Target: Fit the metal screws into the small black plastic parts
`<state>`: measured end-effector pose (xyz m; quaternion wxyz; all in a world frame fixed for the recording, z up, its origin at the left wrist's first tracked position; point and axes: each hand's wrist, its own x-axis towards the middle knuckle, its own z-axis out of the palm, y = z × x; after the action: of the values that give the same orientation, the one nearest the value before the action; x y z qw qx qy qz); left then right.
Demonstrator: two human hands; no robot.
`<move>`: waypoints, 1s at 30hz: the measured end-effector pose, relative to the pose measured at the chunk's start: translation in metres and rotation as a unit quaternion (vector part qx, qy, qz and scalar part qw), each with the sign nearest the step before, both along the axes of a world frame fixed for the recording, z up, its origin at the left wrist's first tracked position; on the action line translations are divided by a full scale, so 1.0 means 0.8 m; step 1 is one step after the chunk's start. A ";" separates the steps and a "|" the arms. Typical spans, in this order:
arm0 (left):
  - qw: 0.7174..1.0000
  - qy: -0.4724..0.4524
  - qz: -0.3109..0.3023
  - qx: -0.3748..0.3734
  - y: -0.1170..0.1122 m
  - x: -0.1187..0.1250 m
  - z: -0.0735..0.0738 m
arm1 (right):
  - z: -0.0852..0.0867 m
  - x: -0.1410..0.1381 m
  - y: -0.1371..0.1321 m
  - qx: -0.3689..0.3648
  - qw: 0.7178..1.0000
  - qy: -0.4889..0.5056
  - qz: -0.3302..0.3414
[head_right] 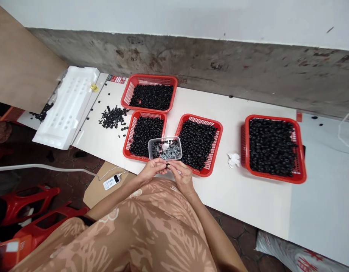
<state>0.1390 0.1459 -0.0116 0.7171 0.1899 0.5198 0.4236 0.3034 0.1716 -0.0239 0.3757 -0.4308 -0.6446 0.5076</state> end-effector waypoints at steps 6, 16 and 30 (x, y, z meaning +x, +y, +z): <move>1.000 0.023 -0.001 0.007 0.008 0.002 -0.004 | 0.005 0.003 0.006 0.205 0.966 -0.153 0.022; 1.000 0.015 -0.001 0.004 0.016 0.001 -0.004 | 0.007 -0.009 0.012 0.356 0.893 -0.275 -0.007; 0.998 0.038 -0.021 0.039 0.001 0.000 -0.004 | 0.006 -0.014 0.009 0.297 0.900 -0.309 0.087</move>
<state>0.1393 0.1468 -0.0152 0.6973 0.2448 0.5260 0.4209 0.2919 0.1792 -0.0195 0.2225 -0.3764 -0.8840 0.1655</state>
